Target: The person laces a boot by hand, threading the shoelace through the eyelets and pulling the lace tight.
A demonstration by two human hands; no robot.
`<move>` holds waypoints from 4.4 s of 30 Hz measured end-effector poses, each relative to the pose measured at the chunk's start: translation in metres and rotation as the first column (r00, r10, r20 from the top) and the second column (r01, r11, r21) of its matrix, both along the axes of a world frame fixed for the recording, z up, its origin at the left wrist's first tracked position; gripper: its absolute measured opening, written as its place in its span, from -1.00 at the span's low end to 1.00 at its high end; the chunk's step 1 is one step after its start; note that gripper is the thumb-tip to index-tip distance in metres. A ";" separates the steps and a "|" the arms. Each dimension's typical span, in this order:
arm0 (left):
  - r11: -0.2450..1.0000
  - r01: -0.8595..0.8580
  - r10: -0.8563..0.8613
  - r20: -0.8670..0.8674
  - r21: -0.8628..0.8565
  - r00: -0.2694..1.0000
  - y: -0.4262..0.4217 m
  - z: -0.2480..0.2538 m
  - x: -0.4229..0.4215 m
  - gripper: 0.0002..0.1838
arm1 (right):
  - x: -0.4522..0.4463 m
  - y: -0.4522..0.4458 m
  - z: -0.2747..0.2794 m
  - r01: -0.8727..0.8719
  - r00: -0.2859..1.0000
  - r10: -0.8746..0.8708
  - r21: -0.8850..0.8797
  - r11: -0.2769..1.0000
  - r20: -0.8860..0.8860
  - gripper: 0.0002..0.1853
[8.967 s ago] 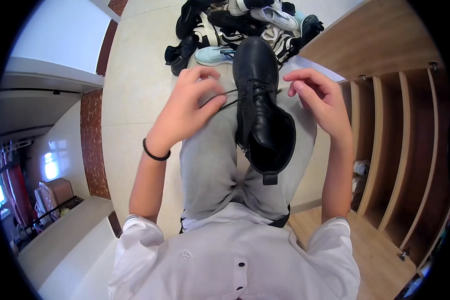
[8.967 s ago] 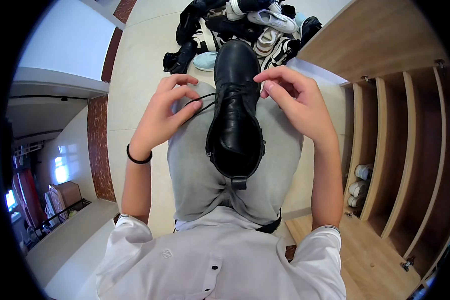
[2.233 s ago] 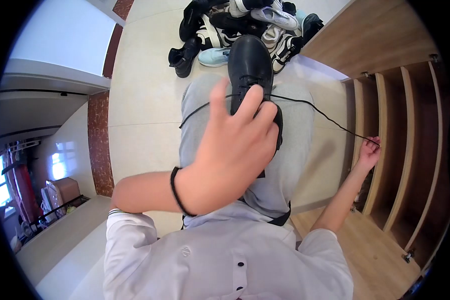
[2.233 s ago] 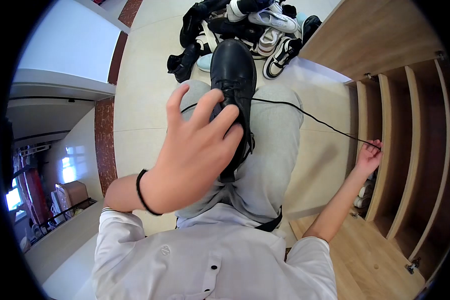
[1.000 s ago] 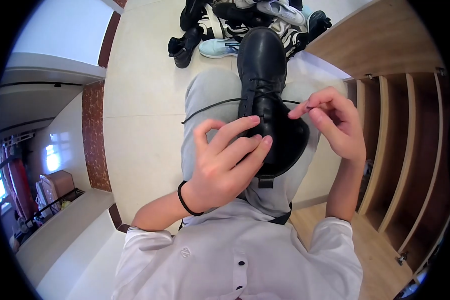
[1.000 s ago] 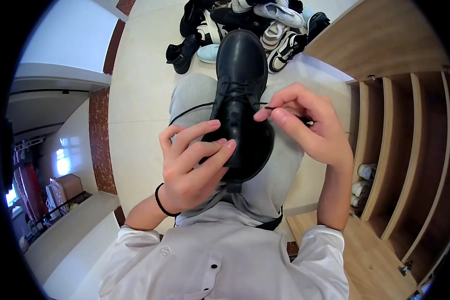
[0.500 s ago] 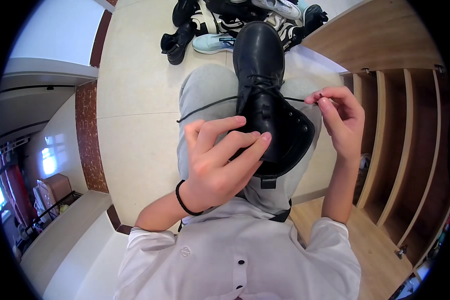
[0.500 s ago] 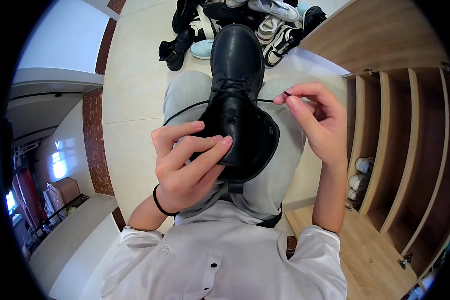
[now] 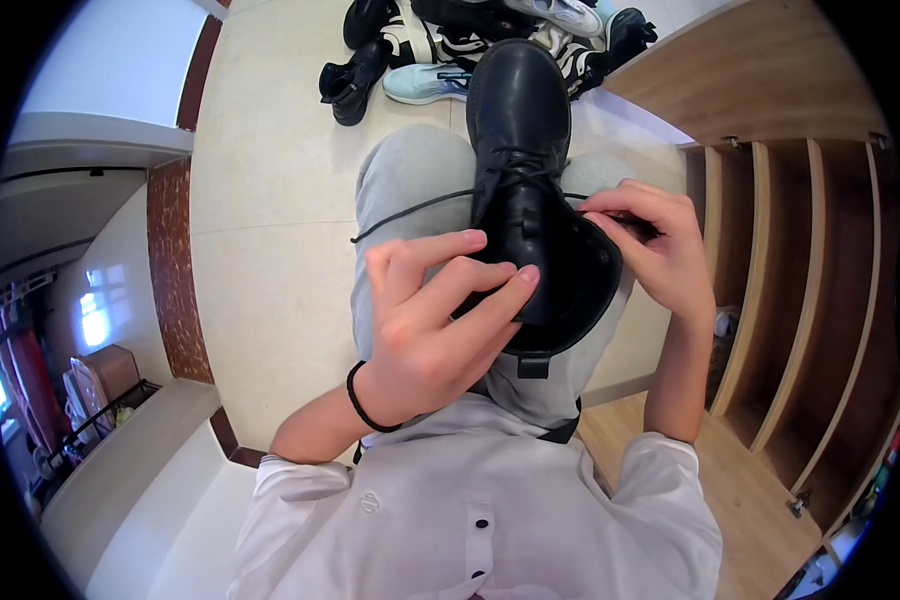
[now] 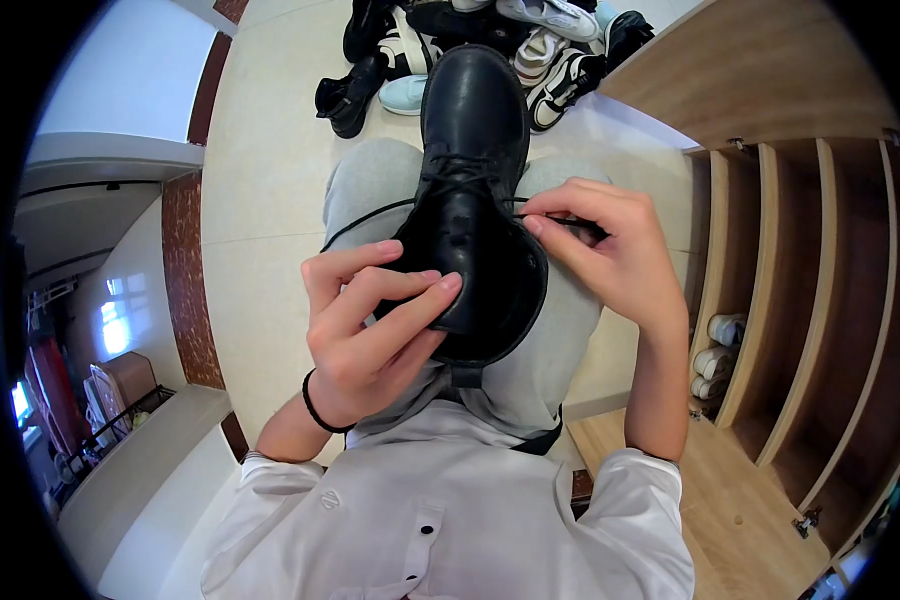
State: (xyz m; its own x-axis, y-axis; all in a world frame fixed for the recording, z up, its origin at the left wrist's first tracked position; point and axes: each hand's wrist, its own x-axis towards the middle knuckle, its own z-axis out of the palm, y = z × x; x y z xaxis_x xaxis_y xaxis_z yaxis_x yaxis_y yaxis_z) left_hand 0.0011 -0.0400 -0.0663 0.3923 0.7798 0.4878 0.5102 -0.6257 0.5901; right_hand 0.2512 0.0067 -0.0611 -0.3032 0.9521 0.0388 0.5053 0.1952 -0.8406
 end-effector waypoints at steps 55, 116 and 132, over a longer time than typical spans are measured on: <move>0.775 0.194 0.301 0.620 -0.602 0.725 0.025 -0.027 0.001 -0.67 | -0.062 0.048 0.039 -0.200 0.959 0.229 -0.178 0.963 0.164 -0.88; 0.682 0.082 0.221 0.311 -0.727 0.924 0.091 -0.037 -0.052 -0.54 | -0.004 0.026 0.026 0.042 0.963 -0.072 -0.122 0.992 -0.258 -0.83; 0.887 0.455 0.232 0.774 0.081 -0.589 0.063 -0.113 -0.198 -0.34 | 0.002 0.020 0.008 0.081 0.943 -0.141 -0.203 0.976 -0.301 -0.82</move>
